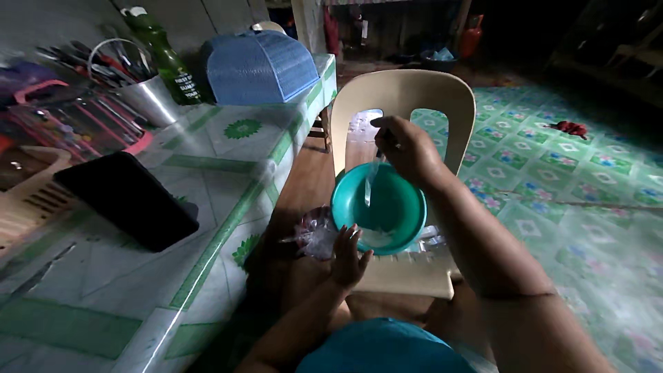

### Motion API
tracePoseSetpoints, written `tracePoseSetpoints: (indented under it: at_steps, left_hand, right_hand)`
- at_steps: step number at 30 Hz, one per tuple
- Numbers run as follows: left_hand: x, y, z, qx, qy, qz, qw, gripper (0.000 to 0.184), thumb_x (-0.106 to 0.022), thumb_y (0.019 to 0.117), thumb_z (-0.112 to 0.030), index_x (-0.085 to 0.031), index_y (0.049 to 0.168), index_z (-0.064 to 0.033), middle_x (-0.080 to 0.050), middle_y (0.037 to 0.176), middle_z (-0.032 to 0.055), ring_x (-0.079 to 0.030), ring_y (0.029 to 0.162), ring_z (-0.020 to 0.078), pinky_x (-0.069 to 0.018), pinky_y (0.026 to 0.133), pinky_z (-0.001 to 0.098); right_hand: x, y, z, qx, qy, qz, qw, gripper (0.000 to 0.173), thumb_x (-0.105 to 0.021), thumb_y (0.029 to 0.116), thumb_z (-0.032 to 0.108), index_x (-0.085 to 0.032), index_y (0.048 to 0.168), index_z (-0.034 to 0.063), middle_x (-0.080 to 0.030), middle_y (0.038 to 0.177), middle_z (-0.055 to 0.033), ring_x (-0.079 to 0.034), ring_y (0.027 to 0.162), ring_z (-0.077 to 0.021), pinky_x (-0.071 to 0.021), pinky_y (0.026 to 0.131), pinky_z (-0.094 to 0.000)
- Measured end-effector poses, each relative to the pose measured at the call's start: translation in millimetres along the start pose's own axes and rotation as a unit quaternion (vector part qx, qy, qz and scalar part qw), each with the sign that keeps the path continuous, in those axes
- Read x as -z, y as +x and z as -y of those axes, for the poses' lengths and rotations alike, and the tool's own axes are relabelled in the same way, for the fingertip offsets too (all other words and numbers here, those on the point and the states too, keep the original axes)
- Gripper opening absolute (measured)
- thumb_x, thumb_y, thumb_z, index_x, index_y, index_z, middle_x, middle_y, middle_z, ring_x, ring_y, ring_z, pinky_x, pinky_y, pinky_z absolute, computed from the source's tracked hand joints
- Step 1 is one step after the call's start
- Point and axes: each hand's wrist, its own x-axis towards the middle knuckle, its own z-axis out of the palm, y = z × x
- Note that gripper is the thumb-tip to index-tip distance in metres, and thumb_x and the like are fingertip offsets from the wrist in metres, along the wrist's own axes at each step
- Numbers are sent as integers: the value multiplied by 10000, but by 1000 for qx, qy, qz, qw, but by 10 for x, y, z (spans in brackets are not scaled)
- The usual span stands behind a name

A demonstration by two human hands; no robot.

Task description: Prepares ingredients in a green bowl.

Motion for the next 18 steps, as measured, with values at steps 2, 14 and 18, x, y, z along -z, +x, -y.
tracePoseSetpoints:
  at_steps: [2,14,18]
  left_hand:
    - [29,23,-19,14,-20,-5,1000,546,-516,1019,-465,-576,1336,-24,-569,1408,233,-456,1402,378,-318,1200,475]
    - [548,1612,-181,266,-415,233,838,367,-565,1047,-254,-640,1311,-11,-719,1205,76,-657,1160,158,-502,1065,372]
    - [466,1613,-317,351,-393,188,829,273,-604,1035,-216,-687,1177,2,-735,1044,69,-702,973,136,-569,933,330]
  right_hand:
    - [-161,-97,-56,2,1,-18,1000,291,-567,993,21,-637,1271,-27,-697,1038,-162,-688,925,-236,-584,867,-403]
    - [-180,-277,-377,-116,207,108,966,285,-629,1002,56,-620,1276,-24,-707,1029,-107,-676,906,-117,-575,862,-310]
    - [-241,-633,-778,-249,333,-172,893,314,-570,1023,59,-545,1329,-6,-680,1059,-107,-677,879,-157,-591,786,-345]
